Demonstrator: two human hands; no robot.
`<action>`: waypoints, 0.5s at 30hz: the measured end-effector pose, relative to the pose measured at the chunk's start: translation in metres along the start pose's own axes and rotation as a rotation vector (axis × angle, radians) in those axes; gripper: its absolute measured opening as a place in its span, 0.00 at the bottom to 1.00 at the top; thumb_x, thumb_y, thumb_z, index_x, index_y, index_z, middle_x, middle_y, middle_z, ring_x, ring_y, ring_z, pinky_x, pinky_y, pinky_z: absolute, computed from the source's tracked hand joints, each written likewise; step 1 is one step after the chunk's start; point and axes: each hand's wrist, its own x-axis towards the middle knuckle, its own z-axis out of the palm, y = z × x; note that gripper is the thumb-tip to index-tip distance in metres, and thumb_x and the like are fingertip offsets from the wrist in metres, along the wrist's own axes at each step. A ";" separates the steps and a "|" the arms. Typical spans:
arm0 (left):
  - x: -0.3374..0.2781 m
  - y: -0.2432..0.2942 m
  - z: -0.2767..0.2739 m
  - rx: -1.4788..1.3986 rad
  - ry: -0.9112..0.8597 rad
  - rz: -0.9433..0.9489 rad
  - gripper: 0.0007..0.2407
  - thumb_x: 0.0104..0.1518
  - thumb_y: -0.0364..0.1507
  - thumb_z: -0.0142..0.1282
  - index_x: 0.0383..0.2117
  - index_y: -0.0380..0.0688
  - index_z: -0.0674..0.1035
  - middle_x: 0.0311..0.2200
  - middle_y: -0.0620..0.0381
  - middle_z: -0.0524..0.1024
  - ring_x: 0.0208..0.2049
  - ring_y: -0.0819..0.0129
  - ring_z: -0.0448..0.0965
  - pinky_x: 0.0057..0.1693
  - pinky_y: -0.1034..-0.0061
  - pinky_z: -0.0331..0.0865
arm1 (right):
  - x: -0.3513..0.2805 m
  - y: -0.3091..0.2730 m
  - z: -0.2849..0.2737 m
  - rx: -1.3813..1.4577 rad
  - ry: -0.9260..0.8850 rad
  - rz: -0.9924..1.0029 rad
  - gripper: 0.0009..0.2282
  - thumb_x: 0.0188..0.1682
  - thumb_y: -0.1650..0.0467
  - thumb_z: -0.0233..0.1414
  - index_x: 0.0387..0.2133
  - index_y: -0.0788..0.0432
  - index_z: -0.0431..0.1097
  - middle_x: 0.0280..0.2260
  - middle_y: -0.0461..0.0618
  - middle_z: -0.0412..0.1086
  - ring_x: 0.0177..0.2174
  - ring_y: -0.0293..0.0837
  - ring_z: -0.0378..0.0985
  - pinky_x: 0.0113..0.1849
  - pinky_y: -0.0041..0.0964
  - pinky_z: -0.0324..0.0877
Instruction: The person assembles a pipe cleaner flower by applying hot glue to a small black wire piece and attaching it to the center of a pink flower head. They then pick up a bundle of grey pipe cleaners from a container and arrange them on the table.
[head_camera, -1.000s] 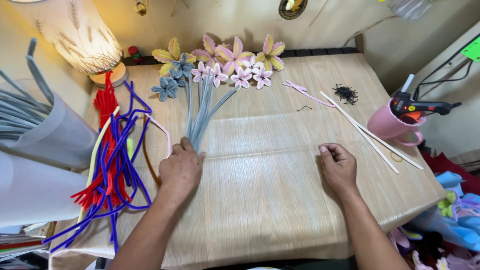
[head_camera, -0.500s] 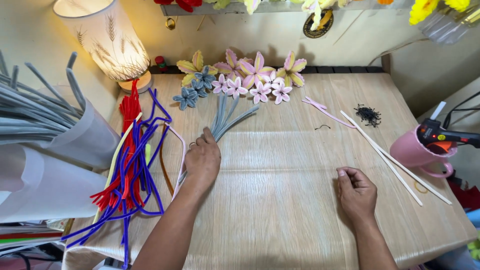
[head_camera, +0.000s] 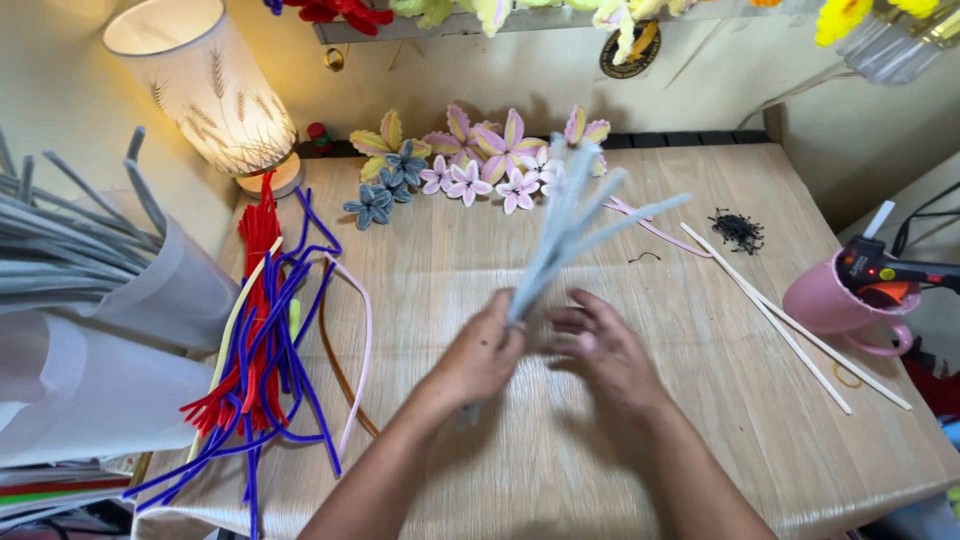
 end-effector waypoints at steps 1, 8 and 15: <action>0.005 -0.005 0.011 0.002 -0.009 0.004 0.19 0.62 0.23 0.40 0.59 0.30 0.64 0.42 0.31 0.77 0.42 0.29 0.82 0.45 0.44 0.79 | 0.013 0.011 0.003 0.002 0.009 -0.004 0.37 0.46 0.60 0.56 0.67 0.62 0.50 0.53 0.64 0.68 0.48 0.54 0.75 0.45 0.54 0.76; 0.020 -0.053 0.052 0.143 -0.224 -0.036 0.14 0.69 0.33 0.38 0.44 0.31 0.72 0.29 0.39 0.78 0.31 0.42 0.84 0.35 0.52 0.75 | 0.060 0.037 0.003 0.187 0.207 0.134 0.18 0.61 0.59 0.42 0.28 0.59 0.65 0.30 0.50 0.63 0.32 0.45 0.67 0.38 0.46 0.69; 0.007 -0.052 0.051 0.098 -0.353 -0.056 0.15 0.70 0.33 0.37 0.39 0.30 0.74 0.24 0.40 0.76 0.26 0.46 0.80 0.32 0.55 0.72 | 0.100 0.035 -0.066 0.408 0.326 0.224 0.16 0.63 0.54 0.38 0.29 0.46 0.63 0.17 0.32 0.36 0.14 0.30 0.41 0.16 0.25 0.46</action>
